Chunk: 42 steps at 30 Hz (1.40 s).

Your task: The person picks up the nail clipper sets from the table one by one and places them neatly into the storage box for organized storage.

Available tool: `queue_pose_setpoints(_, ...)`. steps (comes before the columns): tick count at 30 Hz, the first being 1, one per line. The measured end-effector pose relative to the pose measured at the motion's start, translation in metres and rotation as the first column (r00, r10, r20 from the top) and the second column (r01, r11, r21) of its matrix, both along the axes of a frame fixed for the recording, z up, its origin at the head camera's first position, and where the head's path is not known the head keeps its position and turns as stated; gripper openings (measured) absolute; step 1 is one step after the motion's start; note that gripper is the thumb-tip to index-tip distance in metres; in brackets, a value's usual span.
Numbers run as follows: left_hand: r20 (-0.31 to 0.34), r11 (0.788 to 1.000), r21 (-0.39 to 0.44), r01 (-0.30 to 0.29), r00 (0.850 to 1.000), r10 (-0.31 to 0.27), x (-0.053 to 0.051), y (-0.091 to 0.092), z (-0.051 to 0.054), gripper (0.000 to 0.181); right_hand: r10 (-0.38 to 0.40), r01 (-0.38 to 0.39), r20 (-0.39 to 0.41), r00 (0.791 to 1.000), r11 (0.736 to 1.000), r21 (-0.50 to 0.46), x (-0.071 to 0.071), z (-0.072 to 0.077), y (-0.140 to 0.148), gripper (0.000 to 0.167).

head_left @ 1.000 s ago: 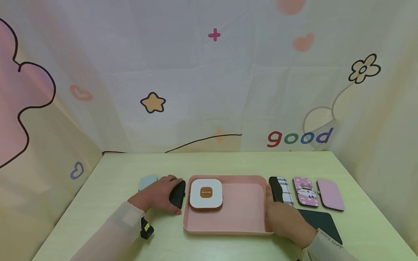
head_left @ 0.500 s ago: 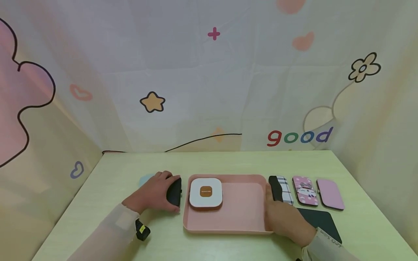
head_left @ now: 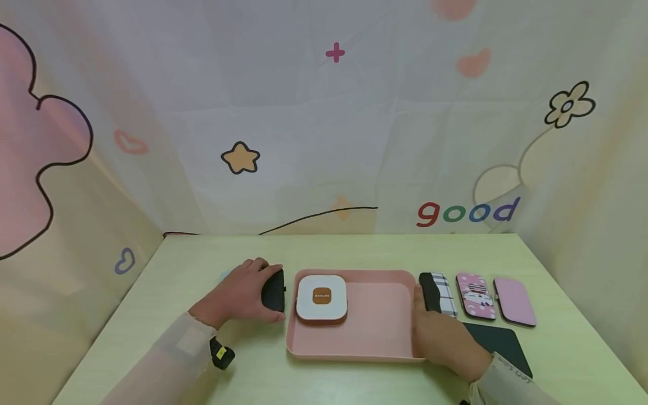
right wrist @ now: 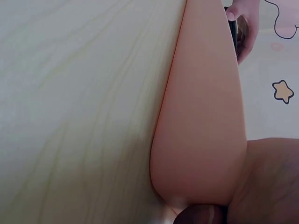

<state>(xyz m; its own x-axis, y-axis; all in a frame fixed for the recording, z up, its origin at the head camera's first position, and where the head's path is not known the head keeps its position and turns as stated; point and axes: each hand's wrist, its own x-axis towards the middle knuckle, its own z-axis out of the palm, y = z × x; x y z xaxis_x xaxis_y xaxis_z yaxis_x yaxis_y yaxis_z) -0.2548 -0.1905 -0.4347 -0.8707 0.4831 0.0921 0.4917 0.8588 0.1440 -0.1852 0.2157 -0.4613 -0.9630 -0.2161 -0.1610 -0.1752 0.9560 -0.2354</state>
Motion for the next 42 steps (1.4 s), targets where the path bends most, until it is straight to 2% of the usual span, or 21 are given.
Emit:
queue_pose_setpoints(4, -0.011, 1.000, -0.005, -0.012, 1.000, 0.012, 0.002, 0.007, 0.003, 0.105, -0.004, 0.004, 0.012, 1.000, 1.000, -0.005, 0.000, -0.001, 0.001, 0.083)
queue_pose_setpoints(9, -0.027, 0.999, -0.035, 0.003, 1.000, -0.004, 0.005, 0.017, 0.007, 0.110, 0.002, -0.002, -0.004, 1.000, 1.000, -0.002, -0.001, -0.003, 0.000, 0.082)
queue_pose_setpoints(22, -0.033, 0.999, -0.046, 0.027, 0.999, -0.028, 0.014, 0.047, 0.026, 0.114, -0.011, 0.011, -0.001, 1.000, 1.000, -0.010, -0.001, -0.003, -0.002, 0.082)
queue_pose_setpoints(31, -0.039, 0.998, -0.015, 0.062, 0.997, -0.062, 0.008, 0.068, 0.027, 0.118, -0.008, 0.008, 0.001, 1.000, 1.000, 0.006, 0.000, -0.001, -0.002, 0.082)
queue_pose_setpoints(42, -0.050, 0.991, -0.029, 0.130, 0.990, -0.131, 0.008, 0.103, 0.037, 0.111, -0.022, 0.022, 0.014, 1.000, 1.000, 0.005, 0.000, 0.001, -0.002, 0.082)
